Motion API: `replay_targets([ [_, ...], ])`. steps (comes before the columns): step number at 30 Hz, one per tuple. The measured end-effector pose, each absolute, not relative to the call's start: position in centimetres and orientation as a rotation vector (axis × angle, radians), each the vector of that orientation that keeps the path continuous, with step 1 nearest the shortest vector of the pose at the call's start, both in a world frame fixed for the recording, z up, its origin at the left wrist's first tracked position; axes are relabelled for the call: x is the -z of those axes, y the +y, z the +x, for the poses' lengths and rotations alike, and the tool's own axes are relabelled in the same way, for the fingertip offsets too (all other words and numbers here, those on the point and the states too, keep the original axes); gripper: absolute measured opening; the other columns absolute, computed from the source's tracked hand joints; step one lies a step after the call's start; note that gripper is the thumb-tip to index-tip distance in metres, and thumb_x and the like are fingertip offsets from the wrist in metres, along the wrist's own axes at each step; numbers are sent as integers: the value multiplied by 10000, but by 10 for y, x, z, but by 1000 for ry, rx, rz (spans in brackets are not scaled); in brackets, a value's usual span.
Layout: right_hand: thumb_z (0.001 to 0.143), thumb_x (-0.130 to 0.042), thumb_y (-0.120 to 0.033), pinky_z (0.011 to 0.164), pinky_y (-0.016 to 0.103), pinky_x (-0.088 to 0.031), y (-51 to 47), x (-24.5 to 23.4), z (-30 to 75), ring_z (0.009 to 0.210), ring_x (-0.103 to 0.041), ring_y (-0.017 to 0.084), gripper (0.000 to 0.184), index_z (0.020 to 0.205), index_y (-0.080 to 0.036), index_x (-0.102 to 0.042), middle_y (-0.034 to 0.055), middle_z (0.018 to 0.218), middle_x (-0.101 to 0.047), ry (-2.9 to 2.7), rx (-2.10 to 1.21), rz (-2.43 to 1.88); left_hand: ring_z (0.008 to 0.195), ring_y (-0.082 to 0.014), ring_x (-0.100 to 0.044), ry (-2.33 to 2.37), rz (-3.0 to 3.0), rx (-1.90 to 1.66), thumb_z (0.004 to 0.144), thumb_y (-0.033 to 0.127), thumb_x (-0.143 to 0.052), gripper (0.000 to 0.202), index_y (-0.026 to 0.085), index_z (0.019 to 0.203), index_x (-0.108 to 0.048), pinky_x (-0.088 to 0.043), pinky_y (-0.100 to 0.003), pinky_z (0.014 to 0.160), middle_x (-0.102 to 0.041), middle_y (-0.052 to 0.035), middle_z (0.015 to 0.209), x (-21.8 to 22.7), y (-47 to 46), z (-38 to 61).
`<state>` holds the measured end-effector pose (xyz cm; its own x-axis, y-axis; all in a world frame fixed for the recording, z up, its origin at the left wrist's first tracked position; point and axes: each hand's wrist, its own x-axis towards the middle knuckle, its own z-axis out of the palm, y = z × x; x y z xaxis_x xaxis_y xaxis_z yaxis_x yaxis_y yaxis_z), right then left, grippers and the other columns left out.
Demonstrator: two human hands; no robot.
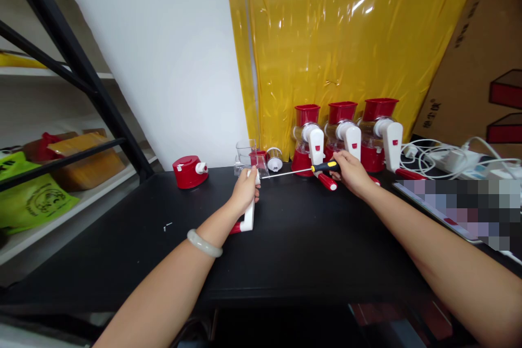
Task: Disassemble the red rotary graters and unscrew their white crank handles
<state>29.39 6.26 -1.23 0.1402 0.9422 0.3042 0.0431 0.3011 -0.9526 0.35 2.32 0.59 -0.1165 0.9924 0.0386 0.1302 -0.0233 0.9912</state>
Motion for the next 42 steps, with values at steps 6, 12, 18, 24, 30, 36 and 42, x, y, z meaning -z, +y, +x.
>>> replay_targets([
  [6, 779, -631, -397, 373, 218, -336, 60, 10, 287, 373, -390, 84, 240, 736, -236, -458, -69, 474, -428, -1116, -972, -986, 385, -62, -414, 1368, 1243, -1275, 933, 525, -434, 309, 222, 870, -435, -341, -154, 352, -480, 52, 621, -6, 24, 3],
  [12, 749, -602, -293, 400, 223, -366, 55, 6, 285, 412, -428, 88, 144, 714, -227, -479, -49, 513, -458, -1083, -982, -966, 377, -65, -407, 1371, 1224, -1260, 958, 470, -400, 264, 221, 874, -428, -335, -156, 349, -468, 55, 609, -7, 24, 4],
  [18, 752, -585, -238, 405, 211, -361, 56, 5, 285, 439, -460, 87, 102, 700, -211, -501, -29, 562, -498, -1021, -992, -930, 383, -66, -416, 1382, 1226, -1245, 953, 482, -408, 274, 220, 878, -433, -340, -158, 358, -474, 49, 618, -7, 24, 5],
  [24, 886, -499, -483, 406, 240, -367, 62, 13, 293, 395, -448, 107, 298, 745, -222, -529, -14, 523, -524, -1186, -867, -971, 384, -68, -421, 1386, 1238, -1244, 946, 506, -414, 293, 222, 880, -435, -347, -158, 362, -480, 50, 613, -5, 26, 3],
  [30, 904, -367, -646, 393, 250, -351, 55, 7, 299, 387, -446, 128, 495, 741, -219, -558, -9, 470, -496, -1282, -702, -1122, 380, -64, -415, 1353, 1243, -1239, 942, 517, -423, 307, 219, 870, -426, -334, -151, 359, -478, 49, 611, -2, 27, 3],
  [36, 853, -531, -433, 379, 235, -334, 57, 7, 299, 394, -431, 120, 246, 722, -226, -554, -37, 472, -465, -1274, -681, -1221, 376, -70, -416, 1363, 1206, -1233, 962, 484, -390, 277, 223, 873, -418, -342, -157, 358, -477, 51, 601, -4, 27, 3],
  [42, 757, -564, -289, 379, 201, -331, 65, 12, 295, 390, -404, 80, 81, 717, -223, -539, -48, 527, -486, -1097, -890, -1100, 375, -68, -414, 1364, 1207, -1229, 970, 467, -374, 266, 223, 877, -418, -339, -157, 355, -474, 51, 609, -5, 27, 3],
])
